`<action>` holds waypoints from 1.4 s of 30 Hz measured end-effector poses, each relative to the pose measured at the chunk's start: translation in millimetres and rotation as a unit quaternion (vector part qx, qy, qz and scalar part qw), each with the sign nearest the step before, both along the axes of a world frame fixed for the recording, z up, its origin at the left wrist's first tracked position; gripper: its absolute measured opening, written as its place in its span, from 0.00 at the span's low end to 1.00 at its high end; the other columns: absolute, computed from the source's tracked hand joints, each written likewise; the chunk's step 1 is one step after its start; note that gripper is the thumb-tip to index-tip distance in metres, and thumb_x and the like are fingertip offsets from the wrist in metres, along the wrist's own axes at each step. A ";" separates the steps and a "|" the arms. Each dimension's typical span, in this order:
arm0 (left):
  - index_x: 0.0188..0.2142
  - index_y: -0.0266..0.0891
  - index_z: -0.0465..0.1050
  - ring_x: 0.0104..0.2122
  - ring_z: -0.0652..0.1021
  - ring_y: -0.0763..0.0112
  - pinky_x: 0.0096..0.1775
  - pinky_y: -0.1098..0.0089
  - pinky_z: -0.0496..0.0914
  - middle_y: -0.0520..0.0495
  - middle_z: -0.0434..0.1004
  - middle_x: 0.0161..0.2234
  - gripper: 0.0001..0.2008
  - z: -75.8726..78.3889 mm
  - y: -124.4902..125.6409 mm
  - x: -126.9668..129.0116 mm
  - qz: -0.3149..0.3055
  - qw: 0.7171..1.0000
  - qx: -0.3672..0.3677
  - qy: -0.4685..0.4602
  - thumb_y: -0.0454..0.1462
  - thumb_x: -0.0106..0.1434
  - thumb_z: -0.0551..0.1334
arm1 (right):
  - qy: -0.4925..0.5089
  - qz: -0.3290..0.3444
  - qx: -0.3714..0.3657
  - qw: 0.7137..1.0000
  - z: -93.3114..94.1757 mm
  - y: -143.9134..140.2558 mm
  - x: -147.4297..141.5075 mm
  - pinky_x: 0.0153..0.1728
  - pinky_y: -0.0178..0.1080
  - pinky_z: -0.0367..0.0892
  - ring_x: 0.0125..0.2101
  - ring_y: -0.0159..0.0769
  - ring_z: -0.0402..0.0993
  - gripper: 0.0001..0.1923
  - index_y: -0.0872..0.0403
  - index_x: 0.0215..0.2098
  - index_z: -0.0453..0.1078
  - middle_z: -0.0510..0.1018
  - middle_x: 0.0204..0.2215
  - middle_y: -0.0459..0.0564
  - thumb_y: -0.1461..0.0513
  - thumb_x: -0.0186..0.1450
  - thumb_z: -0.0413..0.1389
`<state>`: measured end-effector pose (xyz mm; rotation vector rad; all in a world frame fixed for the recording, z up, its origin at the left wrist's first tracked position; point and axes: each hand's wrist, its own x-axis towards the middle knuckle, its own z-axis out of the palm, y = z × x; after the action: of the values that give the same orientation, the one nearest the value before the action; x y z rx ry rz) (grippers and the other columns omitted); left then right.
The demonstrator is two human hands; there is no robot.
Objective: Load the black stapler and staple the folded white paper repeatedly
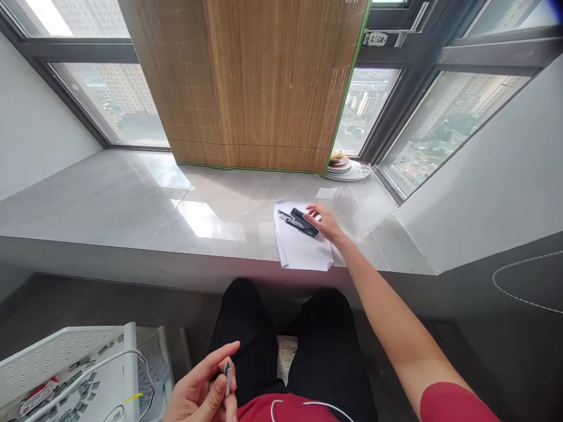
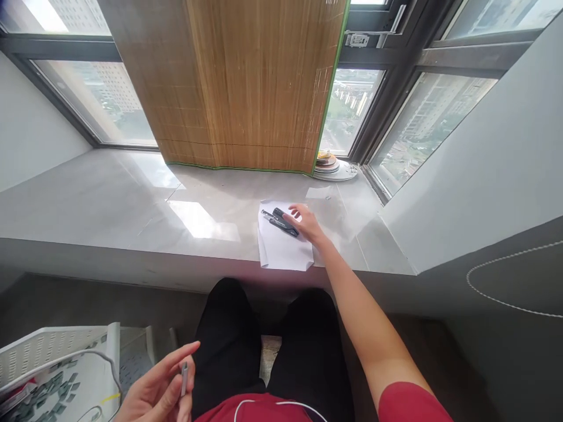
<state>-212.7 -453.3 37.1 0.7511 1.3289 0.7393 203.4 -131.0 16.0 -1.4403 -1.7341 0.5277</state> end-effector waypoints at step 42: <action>0.39 0.42 0.88 0.39 0.79 0.64 0.41 0.63 0.71 0.44 0.83 0.42 0.10 -28.1 363.5 154.3 -0.283 0.813 0.485 0.156 0.43 0.62 0.74 | 0.033 -0.100 0.013 0.994 -40.2 -35.3 75.4 0.50 0.50 0.72 0.43 0.45 0.77 0.20 0.50 0.41 0.77 0.77 0.45 0.54 0.48 0.74 0.50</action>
<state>-58.5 -89.8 9.0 2.0655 0.8398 0.7969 278.9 -166.2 -24.2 -1.5406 -1.5189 0.4372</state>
